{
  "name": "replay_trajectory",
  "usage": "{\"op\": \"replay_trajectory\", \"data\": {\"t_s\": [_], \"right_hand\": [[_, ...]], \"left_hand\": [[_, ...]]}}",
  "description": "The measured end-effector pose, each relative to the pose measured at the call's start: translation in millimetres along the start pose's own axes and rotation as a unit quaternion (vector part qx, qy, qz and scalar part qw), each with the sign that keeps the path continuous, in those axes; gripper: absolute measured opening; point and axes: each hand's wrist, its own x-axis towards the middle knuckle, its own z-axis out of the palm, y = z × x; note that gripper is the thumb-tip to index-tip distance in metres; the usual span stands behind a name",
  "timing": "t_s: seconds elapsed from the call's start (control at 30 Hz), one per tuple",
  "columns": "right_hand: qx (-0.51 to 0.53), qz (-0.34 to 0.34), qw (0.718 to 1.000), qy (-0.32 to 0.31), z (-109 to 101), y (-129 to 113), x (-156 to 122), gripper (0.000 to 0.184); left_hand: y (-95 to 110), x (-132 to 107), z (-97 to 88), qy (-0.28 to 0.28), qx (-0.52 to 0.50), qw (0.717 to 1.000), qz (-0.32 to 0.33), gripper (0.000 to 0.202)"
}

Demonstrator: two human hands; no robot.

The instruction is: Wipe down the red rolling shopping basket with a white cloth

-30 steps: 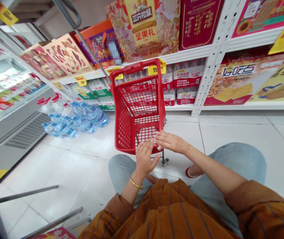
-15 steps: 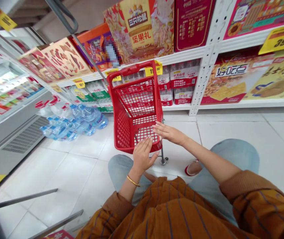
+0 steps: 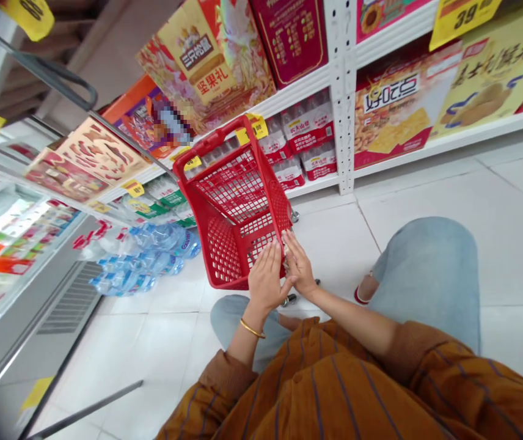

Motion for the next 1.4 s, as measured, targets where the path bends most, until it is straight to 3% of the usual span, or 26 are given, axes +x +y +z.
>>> {"op": "replay_trajectory", "data": {"t_s": [0.47,0.7,0.83,0.97,1.07,1.4], "right_hand": [[-0.014,-0.016,0.999,-0.036,2.1,31.1,-28.0,0.048],[0.000,-0.022,0.998,-0.052,-7.5,50.8,-42.6,0.047],[0.018,-0.005,1.000,-0.019,-2.9,41.2,-35.3,0.045],[0.042,0.018,0.998,0.040,9.5,13.1,-18.3,0.044],[0.039,0.016,0.998,0.042,17.1,0.8,-13.0,0.050],[-0.031,-0.083,0.996,0.008,30.6,37.6,-32.3,0.057]], "left_hand": [[-1.3,-1.6,-8.7,-0.028,0.014,1.000,0.002,0.082],[-14.8,-0.3,-34.7,-0.085,0.045,0.994,0.057,0.078],[-30.0,15.4,-47.3,-0.085,0.073,0.988,0.106,0.077],[-37.8,30.5,-40.3,-0.134,0.032,0.985,0.108,0.081],[-36.6,33.6,-32.1,-0.175,-0.006,0.979,0.102,0.084],[-31.4,33.0,-35.0,-0.205,-0.056,0.974,0.083,0.089]]}}
